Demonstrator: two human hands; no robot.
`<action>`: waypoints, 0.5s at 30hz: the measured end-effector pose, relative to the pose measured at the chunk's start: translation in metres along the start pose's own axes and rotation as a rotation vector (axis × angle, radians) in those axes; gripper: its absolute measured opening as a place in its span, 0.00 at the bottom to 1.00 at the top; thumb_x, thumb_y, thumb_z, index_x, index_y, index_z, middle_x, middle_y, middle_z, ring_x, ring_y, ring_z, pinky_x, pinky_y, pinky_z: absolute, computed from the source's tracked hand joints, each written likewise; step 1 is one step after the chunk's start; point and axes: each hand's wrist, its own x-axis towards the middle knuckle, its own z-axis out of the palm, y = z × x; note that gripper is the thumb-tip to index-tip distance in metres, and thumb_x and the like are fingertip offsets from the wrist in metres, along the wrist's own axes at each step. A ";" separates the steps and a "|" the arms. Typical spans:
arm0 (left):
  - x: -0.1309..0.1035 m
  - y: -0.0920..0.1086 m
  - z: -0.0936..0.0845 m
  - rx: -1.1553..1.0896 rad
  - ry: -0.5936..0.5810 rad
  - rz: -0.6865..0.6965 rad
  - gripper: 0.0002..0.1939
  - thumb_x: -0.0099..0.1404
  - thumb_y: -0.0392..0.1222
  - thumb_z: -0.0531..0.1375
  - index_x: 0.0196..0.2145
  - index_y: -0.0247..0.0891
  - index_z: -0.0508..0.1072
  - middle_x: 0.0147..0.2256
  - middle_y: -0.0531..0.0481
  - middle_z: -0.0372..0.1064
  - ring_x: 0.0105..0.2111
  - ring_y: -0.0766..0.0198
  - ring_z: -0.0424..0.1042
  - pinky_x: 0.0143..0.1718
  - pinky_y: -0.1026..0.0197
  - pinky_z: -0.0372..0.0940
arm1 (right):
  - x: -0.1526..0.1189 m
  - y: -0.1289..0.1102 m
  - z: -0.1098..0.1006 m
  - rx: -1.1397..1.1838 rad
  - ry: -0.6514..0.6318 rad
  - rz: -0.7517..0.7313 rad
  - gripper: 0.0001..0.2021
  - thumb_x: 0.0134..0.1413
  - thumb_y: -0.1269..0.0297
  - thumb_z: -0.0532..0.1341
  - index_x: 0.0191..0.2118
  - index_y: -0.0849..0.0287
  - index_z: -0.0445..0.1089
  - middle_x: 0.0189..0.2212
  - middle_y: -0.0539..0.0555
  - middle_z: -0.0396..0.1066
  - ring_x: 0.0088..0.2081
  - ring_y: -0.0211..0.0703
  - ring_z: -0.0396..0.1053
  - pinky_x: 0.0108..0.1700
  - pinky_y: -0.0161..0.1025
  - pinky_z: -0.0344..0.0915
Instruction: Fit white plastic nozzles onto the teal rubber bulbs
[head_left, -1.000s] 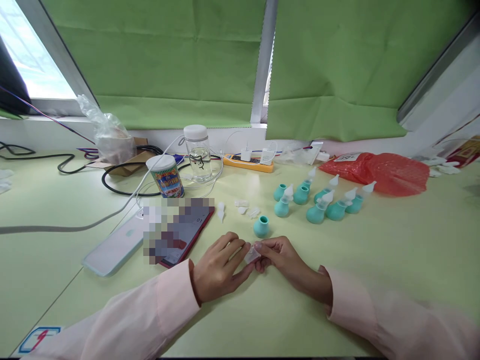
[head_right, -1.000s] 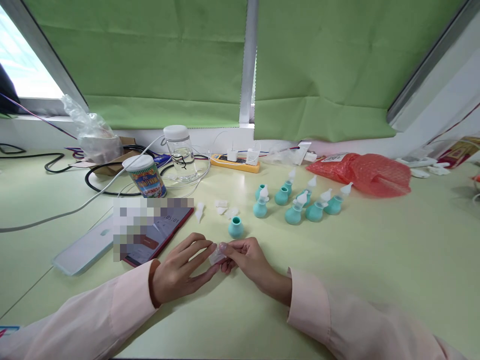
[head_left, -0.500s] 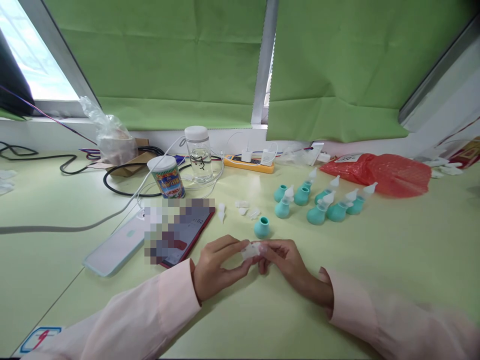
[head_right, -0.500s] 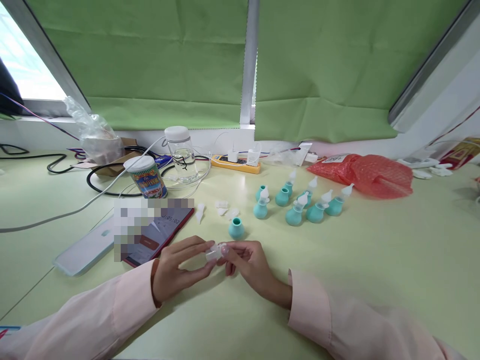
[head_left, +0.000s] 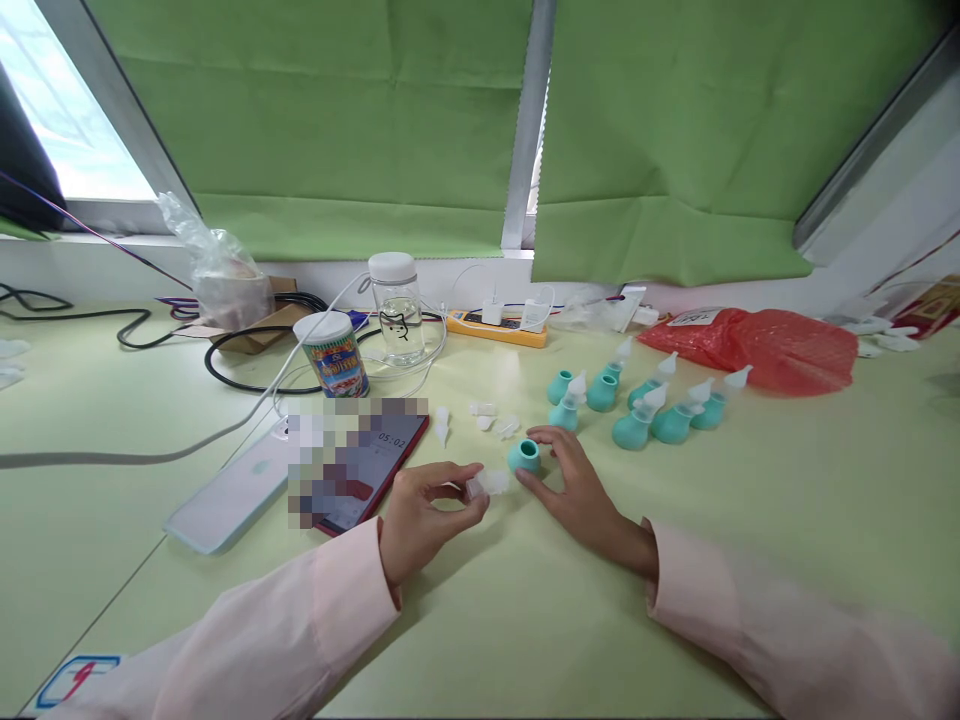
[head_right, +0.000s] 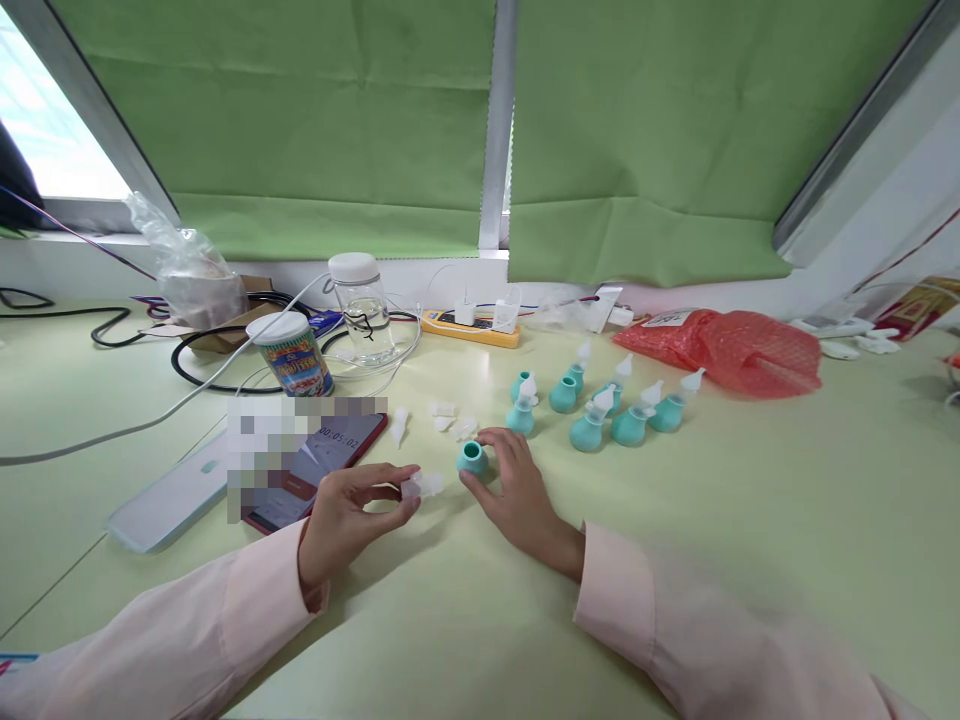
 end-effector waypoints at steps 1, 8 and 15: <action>0.001 0.000 -0.001 -0.031 -0.004 -0.031 0.11 0.47 0.35 0.62 0.31 0.29 0.76 0.25 0.47 0.72 0.24 0.64 0.70 0.28 0.62 0.71 | 0.000 -0.001 -0.001 0.036 0.001 -0.004 0.13 0.52 0.63 0.55 0.44 0.56 0.55 0.45 0.57 0.61 0.47 0.47 0.59 0.48 0.46 0.58; 0.005 -0.003 -0.005 -0.217 -0.147 -0.083 0.15 0.49 0.39 0.64 0.36 0.31 0.75 0.28 0.46 0.70 0.28 0.63 0.69 0.28 0.62 0.69 | -0.004 -0.014 -0.008 0.066 0.021 -0.220 0.11 0.45 0.70 0.56 0.38 0.56 0.59 0.33 0.54 0.61 0.36 0.44 0.63 0.37 0.41 0.62; 0.003 -0.003 -0.002 -0.265 -0.174 -0.115 0.18 0.49 0.40 0.64 0.39 0.33 0.71 0.25 0.49 0.69 0.25 0.66 0.68 0.27 0.63 0.67 | -0.007 -0.017 -0.010 0.044 -0.071 -0.296 0.10 0.43 0.72 0.54 0.36 0.57 0.60 0.29 0.53 0.61 0.30 0.41 0.62 0.29 0.36 0.60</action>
